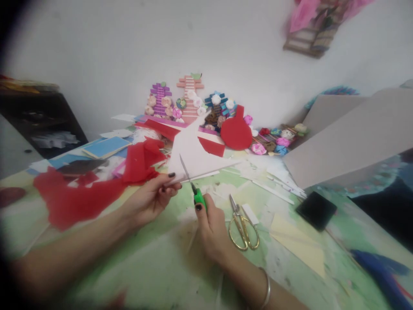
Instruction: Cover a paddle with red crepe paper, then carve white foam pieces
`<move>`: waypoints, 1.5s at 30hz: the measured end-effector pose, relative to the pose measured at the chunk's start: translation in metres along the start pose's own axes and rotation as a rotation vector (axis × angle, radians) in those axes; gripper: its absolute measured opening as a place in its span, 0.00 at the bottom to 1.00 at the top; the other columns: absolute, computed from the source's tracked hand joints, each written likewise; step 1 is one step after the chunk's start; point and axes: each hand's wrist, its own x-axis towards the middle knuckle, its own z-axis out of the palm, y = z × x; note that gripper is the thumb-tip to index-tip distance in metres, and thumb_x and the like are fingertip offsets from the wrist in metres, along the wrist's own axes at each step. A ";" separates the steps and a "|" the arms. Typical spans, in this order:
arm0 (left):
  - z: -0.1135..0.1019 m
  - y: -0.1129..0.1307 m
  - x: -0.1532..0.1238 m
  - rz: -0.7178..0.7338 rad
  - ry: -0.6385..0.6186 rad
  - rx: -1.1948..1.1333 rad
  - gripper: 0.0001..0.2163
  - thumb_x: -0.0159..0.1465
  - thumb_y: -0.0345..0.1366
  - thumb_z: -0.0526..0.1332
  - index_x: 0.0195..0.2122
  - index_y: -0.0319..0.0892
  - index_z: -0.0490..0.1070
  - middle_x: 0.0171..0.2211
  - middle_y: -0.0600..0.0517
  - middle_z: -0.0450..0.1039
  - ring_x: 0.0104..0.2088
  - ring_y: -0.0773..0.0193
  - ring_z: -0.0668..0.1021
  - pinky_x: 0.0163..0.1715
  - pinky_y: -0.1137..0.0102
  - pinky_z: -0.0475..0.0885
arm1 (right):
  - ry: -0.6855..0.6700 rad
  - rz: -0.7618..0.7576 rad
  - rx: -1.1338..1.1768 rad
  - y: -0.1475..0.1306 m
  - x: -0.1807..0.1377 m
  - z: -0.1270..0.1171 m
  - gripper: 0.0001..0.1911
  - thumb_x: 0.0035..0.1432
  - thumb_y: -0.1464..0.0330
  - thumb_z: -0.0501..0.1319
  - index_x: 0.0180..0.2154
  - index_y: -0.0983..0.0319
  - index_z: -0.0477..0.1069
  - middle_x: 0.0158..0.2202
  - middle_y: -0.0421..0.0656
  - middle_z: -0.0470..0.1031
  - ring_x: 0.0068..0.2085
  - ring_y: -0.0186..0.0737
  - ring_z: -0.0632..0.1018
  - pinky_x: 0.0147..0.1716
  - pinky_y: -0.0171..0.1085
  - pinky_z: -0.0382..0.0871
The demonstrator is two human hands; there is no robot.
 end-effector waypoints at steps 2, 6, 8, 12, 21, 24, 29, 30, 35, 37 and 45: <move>-0.001 0.002 0.000 0.000 -0.024 0.044 0.08 0.60 0.26 0.57 0.24 0.33 0.70 0.19 0.50 0.71 0.14 0.79 0.68 0.13 0.90 0.65 | 0.005 -0.005 -0.020 0.001 0.000 -0.002 0.16 0.65 0.55 0.45 0.32 0.59 0.58 0.21 0.34 0.54 0.22 0.30 0.57 0.21 0.32 0.49; -0.001 0.005 -0.002 -0.006 -0.057 0.085 0.10 0.60 0.25 0.57 0.21 0.33 0.69 0.17 0.51 0.70 0.12 0.80 0.67 0.10 0.89 0.62 | -0.002 0.000 -0.055 0.003 0.000 -0.004 0.17 0.65 0.55 0.44 0.32 0.59 0.58 0.21 0.34 0.54 0.22 0.31 0.57 0.22 0.33 0.48; -0.001 0.006 -0.002 -0.018 -0.058 0.080 0.11 0.60 0.25 0.57 0.20 0.33 0.68 0.15 0.53 0.68 0.12 0.80 0.67 0.10 0.89 0.61 | -0.003 -0.009 -0.067 0.003 0.001 -0.005 0.17 0.65 0.54 0.44 0.32 0.59 0.58 0.21 0.34 0.55 0.22 0.31 0.58 0.22 0.33 0.48; -0.003 0.004 -0.001 -0.034 -0.088 0.070 0.11 0.59 0.26 0.58 0.19 0.33 0.67 0.14 0.54 0.67 0.11 0.80 0.67 0.10 0.88 0.61 | -0.003 -0.013 -0.075 0.003 0.002 -0.005 0.17 0.65 0.54 0.44 0.32 0.59 0.58 0.21 0.34 0.55 0.22 0.31 0.58 0.22 0.33 0.48; -0.003 -0.004 0.000 -0.065 -0.118 0.083 0.10 0.58 0.27 0.59 0.20 0.34 0.67 0.13 0.55 0.65 0.09 0.80 0.63 0.07 0.88 0.56 | -0.001 -0.008 -0.056 0.000 0.003 -0.008 0.17 0.65 0.55 0.44 0.33 0.59 0.59 0.21 0.34 0.55 0.22 0.30 0.57 0.22 0.33 0.48; -0.002 -0.005 0.000 -0.061 -0.101 0.075 0.10 0.59 0.27 0.59 0.20 0.34 0.66 0.13 0.55 0.65 0.09 0.81 0.62 0.07 0.88 0.55 | -0.007 -0.007 -0.059 -0.001 0.004 -0.009 0.17 0.65 0.55 0.44 0.34 0.59 0.59 0.22 0.35 0.55 0.23 0.30 0.57 0.22 0.33 0.48; -0.002 -0.004 -0.001 -0.078 -0.110 -0.016 0.12 0.61 0.26 0.56 0.20 0.34 0.66 0.13 0.55 0.65 0.10 0.80 0.63 0.08 0.89 0.56 | -0.023 -0.041 -0.072 -0.006 0.007 -0.010 0.16 0.65 0.55 0.44 0.34 0.59 0.60 0.22 0.35 0.56 0.23 0.31 0.58 0.22 0.33 0.48; -0.002 -0.003 -0.001 -0.087 -0.123 -0.057 0.12 0.62 0.26 0.55 0.20 0.34 0.65 0.13 0.54 0.65 0.10 0.80 0.64 0.08 0.89 0.57 | -0.029 -0.055 -0.074 -0.007 0.007 -0.011 0.16 0.65 0.55 0.44 0.34 0.59 0.60 0.22 0.35 0.56 0.23 0.31 0.59 0.22 0.33 0.48; -0.006 -0.001 -0.002 -0.089 -0.179 -0.224 0.15 0.64 0.25 0.50 0.20 0.35 0.63 0.15 0.53 0.65 0.12 0.81 0.66 0.11 0.90 0.61 | -0.044 -0.068 -0.089 -0.008 0.005 -0.011 0.16 0.65 0.56 0.44 0.34 0.59 0.59 0.22 0.35 0.57 0.23 0.31 0.59 0.23 0.34 0.49; -0.007 0.000 -0.002 -0.086 -0.196 -0.242 0.15 0.65 0.25 0.49 0.21 0.35 0.63 0.16 0.53 0.66 0.13 0.80 0.66 0.11 0.90 0.61 | -0.053 -0.059 -0.102 -0.005 0.003 -0.011 0.16 0.65 0.56 0.44 0.33 0.59 0.59 0.21 0.35 0.56 0.23 0.31 0.59 0.23 0.34 0.49; -0.008 0.000 0.000 -0.110 -0.175 -0.070 0.12 0.63 0.25 0.52 0.22 0.33 0.66 0.14 0.54 0.65 0.10 0.80 0.65 0.09 0.88 0.59 | -0.036 -0.049 -0.116 0.003 0.005 -0.010 0.17 0.65 0.55 0.43 0.33 0.59 0.59 0.21 0.35 0.56 0.23 0.32 0.59 0.23 0.34 0.49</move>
